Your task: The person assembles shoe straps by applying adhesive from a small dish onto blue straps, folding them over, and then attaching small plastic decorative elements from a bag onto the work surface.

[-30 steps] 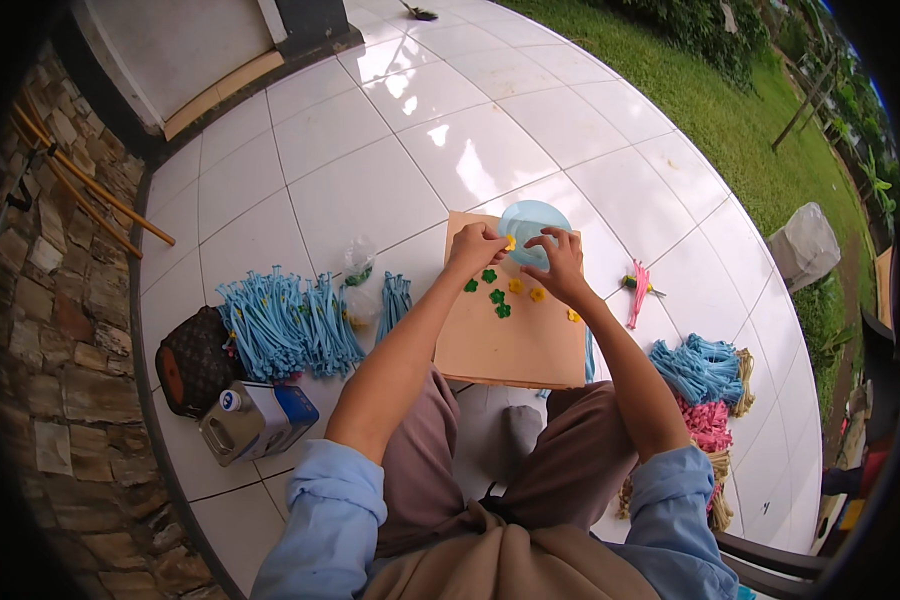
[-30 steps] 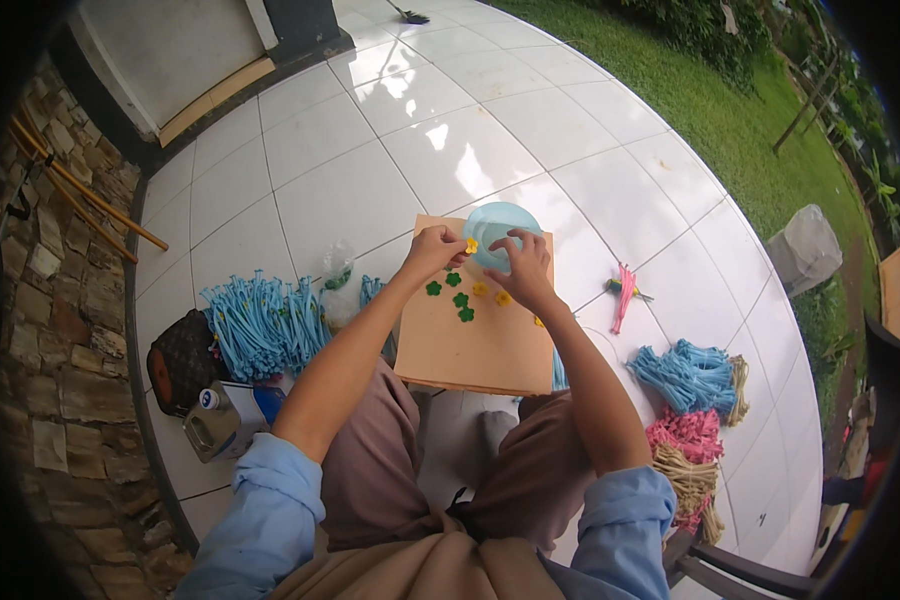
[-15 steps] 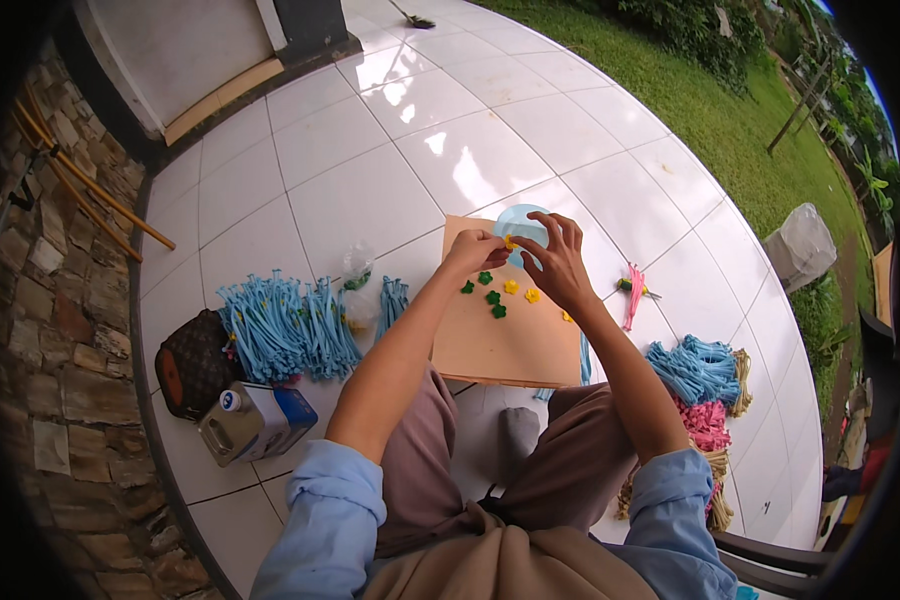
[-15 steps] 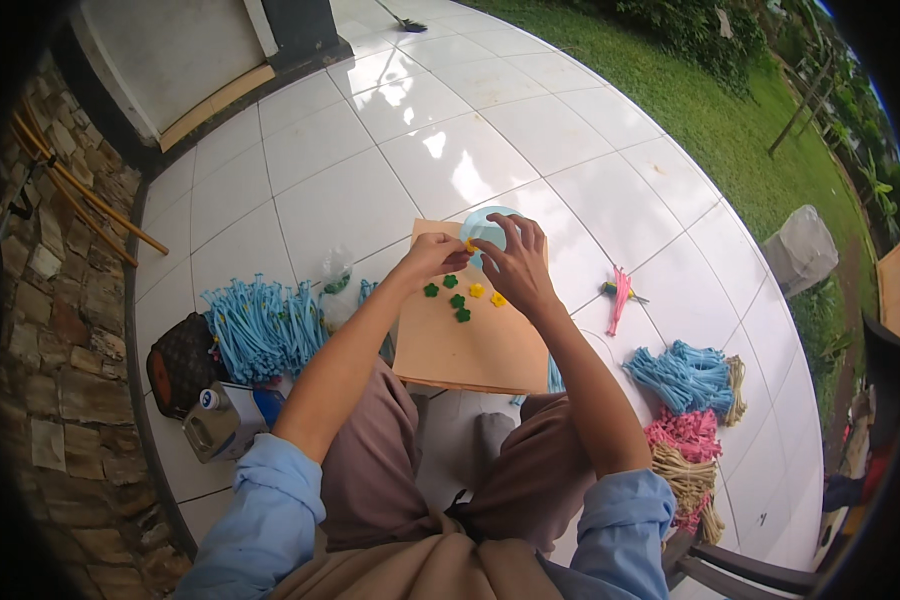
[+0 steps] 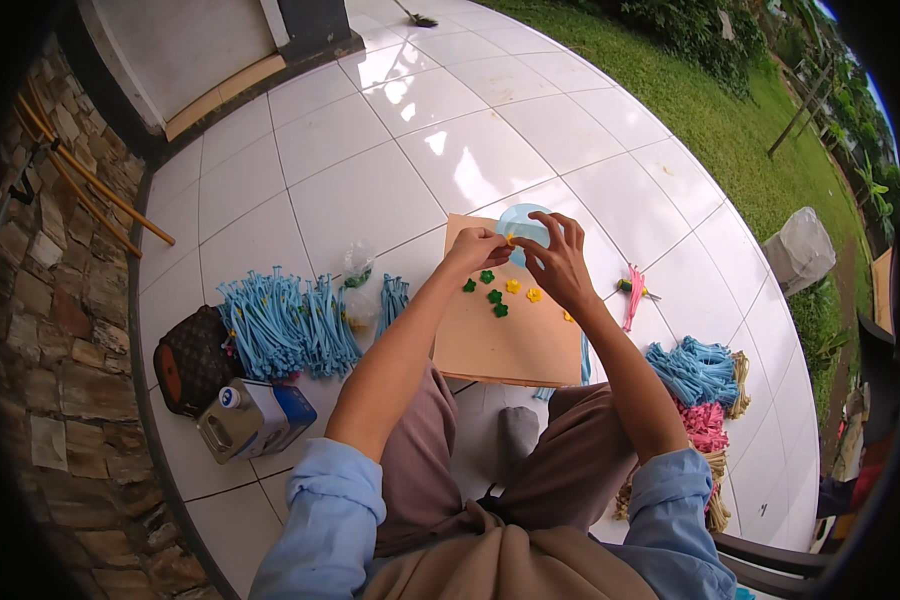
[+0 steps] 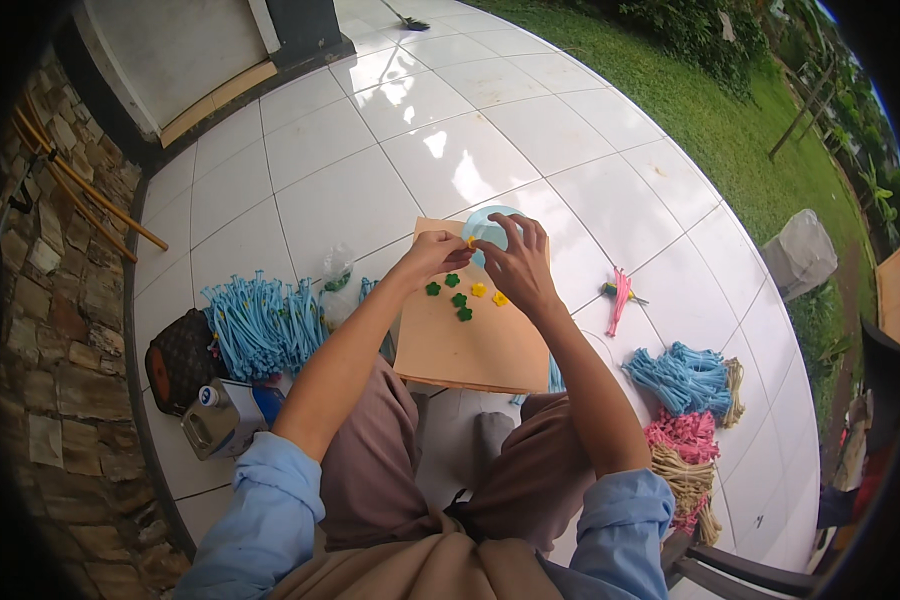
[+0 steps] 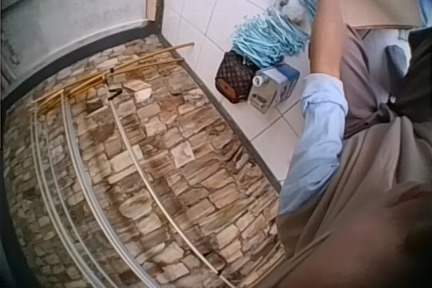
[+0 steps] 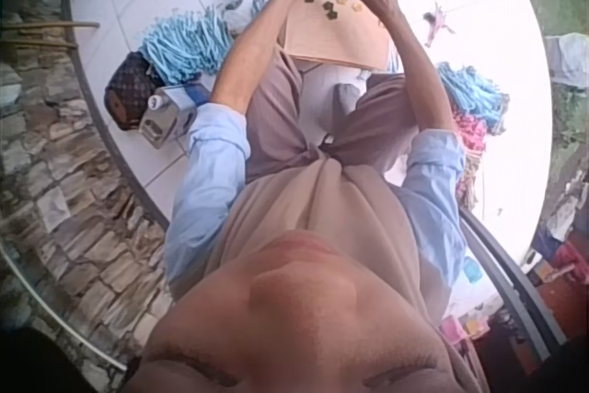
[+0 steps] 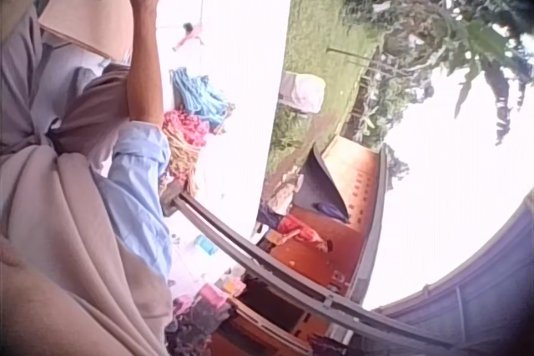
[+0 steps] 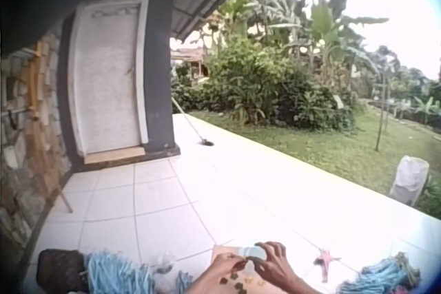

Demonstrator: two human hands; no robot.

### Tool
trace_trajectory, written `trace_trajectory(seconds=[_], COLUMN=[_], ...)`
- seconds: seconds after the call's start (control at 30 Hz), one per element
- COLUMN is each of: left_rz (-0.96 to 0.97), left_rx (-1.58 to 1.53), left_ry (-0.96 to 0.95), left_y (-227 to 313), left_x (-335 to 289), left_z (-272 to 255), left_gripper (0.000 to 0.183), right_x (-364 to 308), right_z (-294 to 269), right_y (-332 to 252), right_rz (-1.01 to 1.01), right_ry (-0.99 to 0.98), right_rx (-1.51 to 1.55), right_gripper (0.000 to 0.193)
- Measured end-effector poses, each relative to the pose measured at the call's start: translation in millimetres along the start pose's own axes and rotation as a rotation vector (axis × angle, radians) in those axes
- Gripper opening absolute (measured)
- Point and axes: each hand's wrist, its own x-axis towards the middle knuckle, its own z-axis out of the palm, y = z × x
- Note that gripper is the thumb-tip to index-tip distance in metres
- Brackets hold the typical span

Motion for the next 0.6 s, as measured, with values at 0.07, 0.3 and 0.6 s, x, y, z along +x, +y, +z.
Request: trace_trajectory(seconds=[0.07, 0.3, 0.6], left_rz=[-0.004, 0.019, 0.038], left_rx=[0.014, 0.042, 0.099], left_ry=[0.001, -0.029, -0.022], left_y=[-1, -2, 0], left_x=[1, 3, 2], left_z=[0, -1, 3], left_gripper=[0.019, 0.018, 0.018], right_x=[0, 0, -6], right_z=[0, 0, -9], right_y=[0, 1, 11], right_rz=[0.003, 0.038, 0.134], right_ry=[0.006, 0.013, -0.007], right_rx=[0.005, 0.020, 0.079], right_gripper=[0.027, 0.024, 0.026])
